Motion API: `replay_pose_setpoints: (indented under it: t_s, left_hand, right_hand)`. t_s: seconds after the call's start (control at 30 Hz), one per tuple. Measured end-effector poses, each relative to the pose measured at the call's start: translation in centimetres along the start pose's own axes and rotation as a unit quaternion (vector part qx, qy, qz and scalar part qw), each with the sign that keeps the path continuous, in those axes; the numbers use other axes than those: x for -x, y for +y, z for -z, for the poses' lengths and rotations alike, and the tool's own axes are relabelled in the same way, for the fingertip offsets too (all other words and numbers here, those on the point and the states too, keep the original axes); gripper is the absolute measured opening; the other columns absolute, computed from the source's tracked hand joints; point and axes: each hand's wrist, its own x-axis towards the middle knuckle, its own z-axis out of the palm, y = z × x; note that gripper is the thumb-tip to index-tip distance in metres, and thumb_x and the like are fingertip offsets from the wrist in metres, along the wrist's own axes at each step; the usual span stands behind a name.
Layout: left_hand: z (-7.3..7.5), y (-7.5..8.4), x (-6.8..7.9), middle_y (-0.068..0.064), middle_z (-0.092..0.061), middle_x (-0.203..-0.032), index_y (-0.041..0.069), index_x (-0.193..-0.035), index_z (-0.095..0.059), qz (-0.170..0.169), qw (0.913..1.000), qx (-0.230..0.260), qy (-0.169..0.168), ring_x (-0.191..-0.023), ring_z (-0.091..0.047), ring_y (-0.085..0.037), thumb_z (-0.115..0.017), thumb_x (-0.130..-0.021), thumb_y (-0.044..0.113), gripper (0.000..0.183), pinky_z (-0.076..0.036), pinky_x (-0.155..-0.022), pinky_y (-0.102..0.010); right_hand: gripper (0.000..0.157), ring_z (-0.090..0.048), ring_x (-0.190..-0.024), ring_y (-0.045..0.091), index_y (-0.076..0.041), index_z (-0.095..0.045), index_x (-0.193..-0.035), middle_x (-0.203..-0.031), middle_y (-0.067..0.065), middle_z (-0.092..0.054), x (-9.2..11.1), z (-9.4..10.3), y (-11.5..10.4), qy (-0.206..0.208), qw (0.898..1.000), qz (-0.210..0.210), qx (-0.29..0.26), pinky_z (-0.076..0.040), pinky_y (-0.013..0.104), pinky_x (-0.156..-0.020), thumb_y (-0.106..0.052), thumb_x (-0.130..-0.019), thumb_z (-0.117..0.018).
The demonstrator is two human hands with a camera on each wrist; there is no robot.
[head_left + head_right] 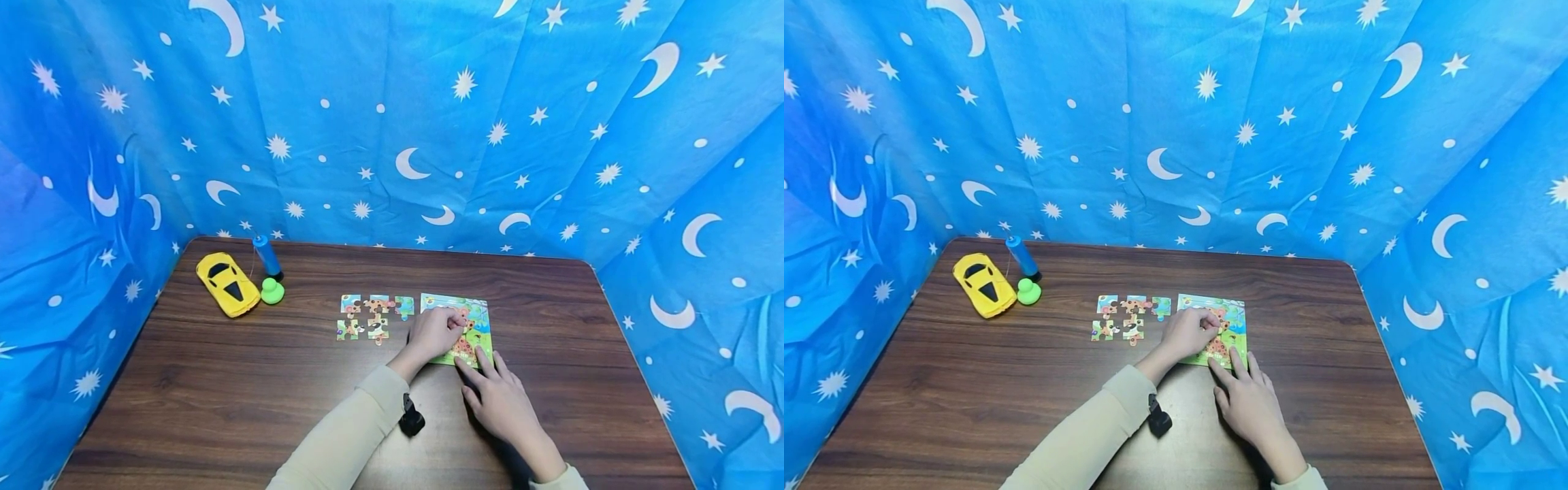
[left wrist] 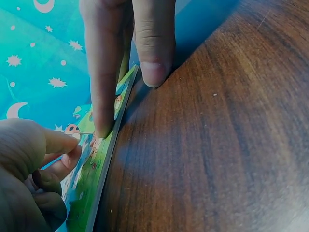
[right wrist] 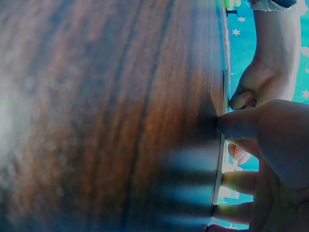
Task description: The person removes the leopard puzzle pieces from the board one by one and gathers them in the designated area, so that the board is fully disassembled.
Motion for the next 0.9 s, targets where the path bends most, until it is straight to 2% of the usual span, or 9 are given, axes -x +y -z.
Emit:
replay_pose_setpoints:
  t_s: [0.23,0.4,0.67,0.9]
  left_hand:
    - [0.4,0.5,-0.1,0.021,-0.066,-0.081,0.028,-0.097,-0.081,0.027,0.9993,0.026,-0.003,-0.069,-0.058,0.002,-0.073,-0.098,0.029,0.008,-0.048,-0.065,-0.025]
    - [1.2,0.5,0.3,0.022,-0.066,-0.082,0.03,-0.098,-0.081,0.035,0.9987,0.035,-0.013,-0.07,-0.058,0.002,-0.073,-0.098,0.032,0.008,-0.049,-0.066,-0.027]
    - [4.2,-1.3,2.1,0.02,-0.069,-0.087,0.027,-0.099,-0.081,0.018,0.997,0.075,-0.003,-0.077,-0.062,0.0,-0.074,-0.097,0.027,0.007,-0.051,-0.071,-0.028]
    - [7.3,-3.6,3.6,0.014,-0.071,-0.087,0.019,-0.1,-0.081,0.019,0.9944,0.104,0.008,-0.079,-0.065,-0.003,-0.075,-0.096,0.021,0.007,-0.052,-0.078,-0.03]
  right_hand:
    - [0.049,-0.044,-0.138,0.053,-0.023,-0.062,-0.146,-0.155,0.02,-0.048,0.0,0.0,-0.1,-0.003,1.0,0.0,0.001,-0.046,0.07,-0.095,-0.03,-0.098,-0.072]
    - [0.05,-0.043,-0.139,0.052,-0.023,-0.061,-0.147,-0.156,0.02,-0.047,0.0,0.1,-0.1,-0.007,1.0,-0.003,-0.002,-0.045,0.07,-0.096,-0.03,-0.098,-0.071]
    - [0.05,-0.041,-0.141,0.053,-0.024,-0.06,-0.148,-0.157,0.02,-0.045,0.0,0.2,-0.2,-0.013,1.0,-0.005,-0.003,-0.044,0.07,-0.097,-0.03,-0.099,-0.07]
    - [0.051,-0.039,-0.142,0.053,-0.025,-0.058,-0.15,-0.159,0.02,-0.043,0.0,0.4,-0.2,-0.031,0.999,-0.013,-0.002,-0.042,0.071,-0.098,-0.03,-0.1,-0.069]
